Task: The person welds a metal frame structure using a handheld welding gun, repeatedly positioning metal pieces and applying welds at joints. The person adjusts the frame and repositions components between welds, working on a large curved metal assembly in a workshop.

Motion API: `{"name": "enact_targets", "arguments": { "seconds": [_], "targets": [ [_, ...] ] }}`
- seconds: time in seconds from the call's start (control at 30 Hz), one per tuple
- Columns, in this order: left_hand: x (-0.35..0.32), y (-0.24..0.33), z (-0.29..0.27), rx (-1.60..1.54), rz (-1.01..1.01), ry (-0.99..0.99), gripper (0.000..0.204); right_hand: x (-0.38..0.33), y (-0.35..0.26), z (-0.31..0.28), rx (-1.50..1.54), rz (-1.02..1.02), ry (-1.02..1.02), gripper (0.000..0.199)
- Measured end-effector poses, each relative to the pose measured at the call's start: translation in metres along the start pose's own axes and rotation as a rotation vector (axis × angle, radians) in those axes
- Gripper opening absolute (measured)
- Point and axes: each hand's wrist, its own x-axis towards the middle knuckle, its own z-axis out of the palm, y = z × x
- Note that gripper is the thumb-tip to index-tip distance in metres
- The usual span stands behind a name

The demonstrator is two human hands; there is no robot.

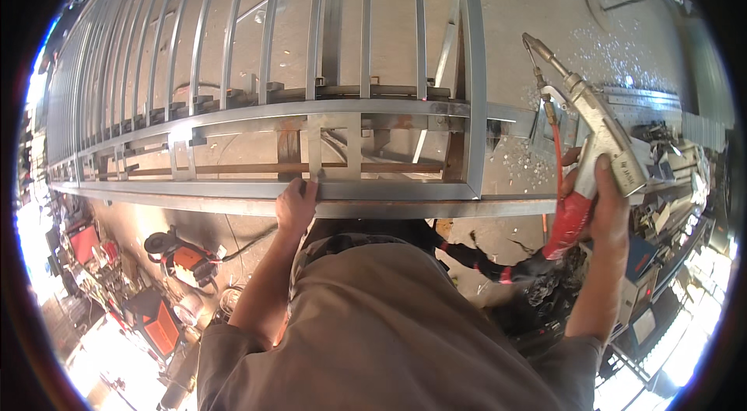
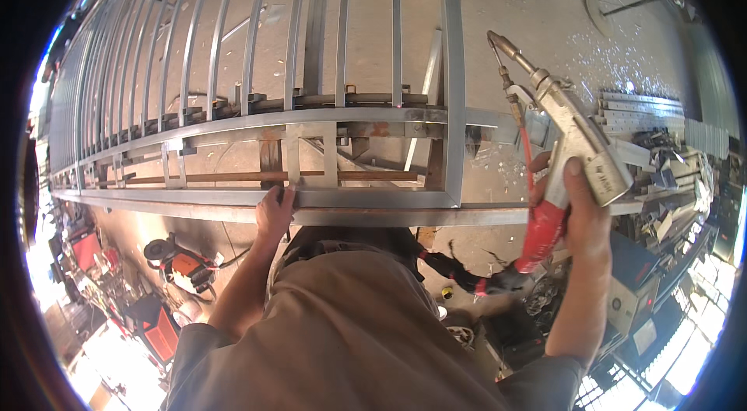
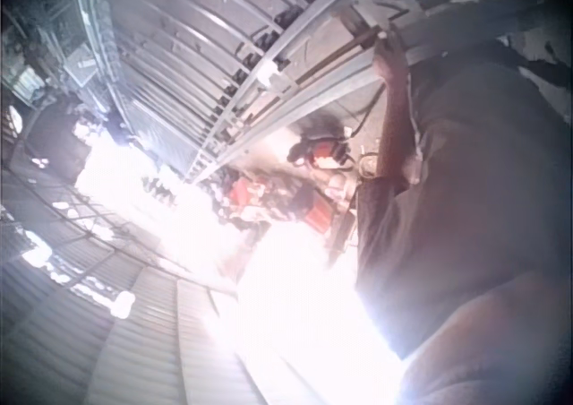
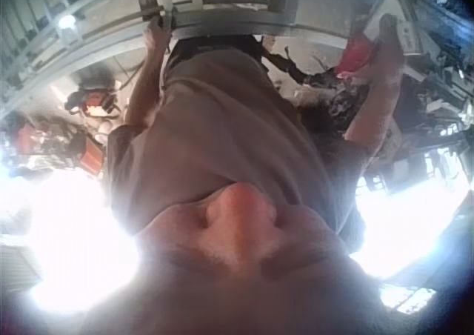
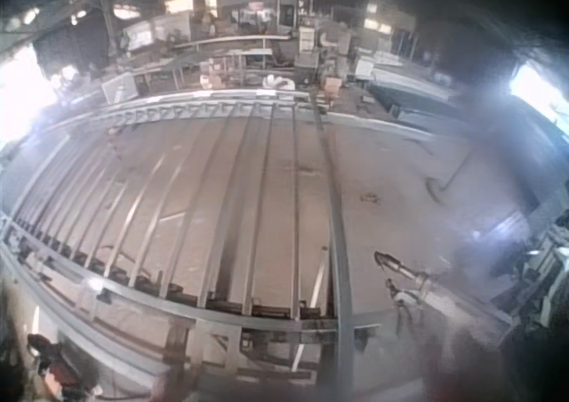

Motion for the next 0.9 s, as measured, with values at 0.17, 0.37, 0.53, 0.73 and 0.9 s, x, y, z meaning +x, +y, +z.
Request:
{"name": "enact_targets", "arguments": {
  "seconds": [0.17,0.37,0.53,0.73,0.9],
  "targets": [
    [-0.013,0.003,-0.001,-0.067,0.228,0.059,0.033,-0.031,0.051,0.056,-0.130,0.031,0.159,0.031],
    [0.007,0.002,0.000,0.087,0.854,0.120,0.042,-0.055,0.116,0.121,-0.326,0.204,0.366,0.041],
    [0.013,-0.001,0.004,0.126,0.932,0.060,0.044,-0.063,0.147,0.171,-0.521,-0.147,0.456,0.069],
    [0.016,0.005,-0.006,0.158,1.003,-0.049,0.051,-0.053,0.154,0.197,-0.599,0.079,0.467,0.075],
    [0.032,0.059,-0.005,0.123,1.085,-0.058,0.063,-0.039,0.160,0.204,-0.594,0.032,0.515,0.077]
  ]
}}
